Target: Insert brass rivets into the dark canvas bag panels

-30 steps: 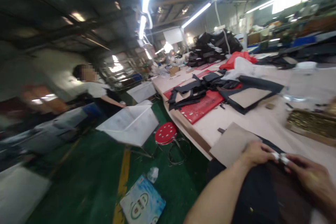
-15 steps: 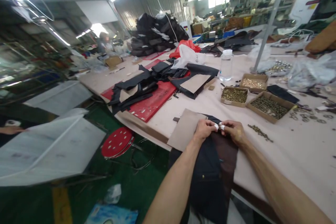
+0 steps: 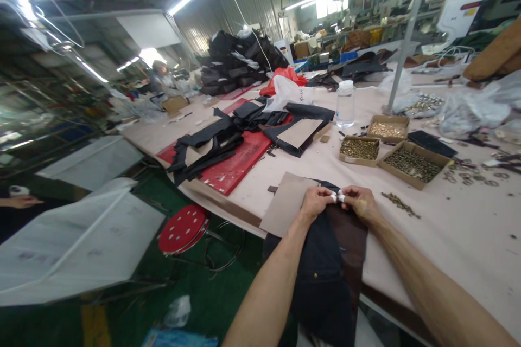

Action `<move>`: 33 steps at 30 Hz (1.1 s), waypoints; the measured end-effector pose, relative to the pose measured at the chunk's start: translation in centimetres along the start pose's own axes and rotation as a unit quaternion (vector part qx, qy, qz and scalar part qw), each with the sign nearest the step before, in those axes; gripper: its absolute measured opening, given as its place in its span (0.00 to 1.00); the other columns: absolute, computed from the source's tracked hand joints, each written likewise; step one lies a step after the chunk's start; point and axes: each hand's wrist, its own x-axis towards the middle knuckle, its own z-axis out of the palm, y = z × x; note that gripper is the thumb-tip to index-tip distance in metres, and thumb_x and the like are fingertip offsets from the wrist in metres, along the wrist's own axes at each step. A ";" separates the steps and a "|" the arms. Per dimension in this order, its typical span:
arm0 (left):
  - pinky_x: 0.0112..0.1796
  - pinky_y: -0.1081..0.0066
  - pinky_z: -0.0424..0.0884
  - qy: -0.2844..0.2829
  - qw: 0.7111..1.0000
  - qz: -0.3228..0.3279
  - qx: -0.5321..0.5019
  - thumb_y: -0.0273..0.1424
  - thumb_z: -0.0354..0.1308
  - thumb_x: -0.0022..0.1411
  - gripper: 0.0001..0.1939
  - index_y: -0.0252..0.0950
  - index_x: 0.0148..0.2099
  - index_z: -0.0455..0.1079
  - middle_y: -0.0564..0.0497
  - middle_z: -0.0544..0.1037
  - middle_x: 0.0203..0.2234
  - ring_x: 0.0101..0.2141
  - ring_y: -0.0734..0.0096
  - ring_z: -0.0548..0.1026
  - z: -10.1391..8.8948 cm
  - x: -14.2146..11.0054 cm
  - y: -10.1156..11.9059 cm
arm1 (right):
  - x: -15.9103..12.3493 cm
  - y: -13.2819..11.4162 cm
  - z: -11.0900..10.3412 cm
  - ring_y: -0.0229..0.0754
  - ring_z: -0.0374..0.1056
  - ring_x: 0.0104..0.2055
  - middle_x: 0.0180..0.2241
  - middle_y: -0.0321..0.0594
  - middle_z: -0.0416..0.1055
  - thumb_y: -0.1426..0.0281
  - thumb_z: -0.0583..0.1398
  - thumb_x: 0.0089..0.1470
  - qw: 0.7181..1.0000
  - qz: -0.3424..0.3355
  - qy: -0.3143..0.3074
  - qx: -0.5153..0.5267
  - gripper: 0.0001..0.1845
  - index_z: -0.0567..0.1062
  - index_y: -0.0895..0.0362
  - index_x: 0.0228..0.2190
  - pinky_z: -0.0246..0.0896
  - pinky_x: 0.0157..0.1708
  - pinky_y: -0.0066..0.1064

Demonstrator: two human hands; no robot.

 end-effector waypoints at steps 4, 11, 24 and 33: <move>0.36 0.70 0.71 0.032 0.974 0.049 0.220 0.24 0.60 0.53 0.12 0.35 0.40 0.81 0.47 0.82 0.31 0.32 0.65 0.77 0.5 -1.8 2.6 | 0.0 -0.2 0.1 0.37 0.67 0.21 0.23 0.37 0.75 0.65 0.69 0.42 1.000 0.004 0.005 0.004 0.14 0.79 0.60 0.32 0.59 0.23 0.27; 0.46 0.62 0.72 0.040 0.896 0.063 0.438 0.20 0.61 0.47 0.23 0.28 0.49 0.77 0.32 0.80 0.43 0.45 0.48 0.78 0.8 -5.2 4.2 | 0.5 0.7 0.0 0.39 0.69 0.22 0.22 0.38 0.74 0.62 0.69 0.43 1.000 0.006 0.012 -0.026 0.17 0.78 0.60 0.34 0.62 0.24 0.29; 0.27 0.74 0.63 0.086 0.970 0.034 0.226 0.26 0.62 0.54 0.12 0.35 0.40 0.82 0.52 0.80 0.25 0.26 0.72 0.74 1.0 -3.2 0.7 | 0.1 0.3 0.5 0.40 0.68 0.25 0.24 0.39 0.75 0.62 0.65 0.47 0.992 -0.029 -0.042 -0.117 0.15 0.80 0.60 0.34 0.60 0.26 0.29; 0.30 0.75 0.69 0.144 0.984 -0.044 0.097 0.26 0.62 0.53 0.13 0.34 0.41 0.83 0.49 0.83 0.29 0.28 0.70 0.77 0.0 -4.6 -0.3 | -2.0 1.0 2.4 0.47 0.72 0.31 0.31 0.41 0.79 0.61 0.59 0.52 0.932 -0.131 -0.033 -0.336 0.17 0.81 0.55 0.39 0.65 0.33 0.35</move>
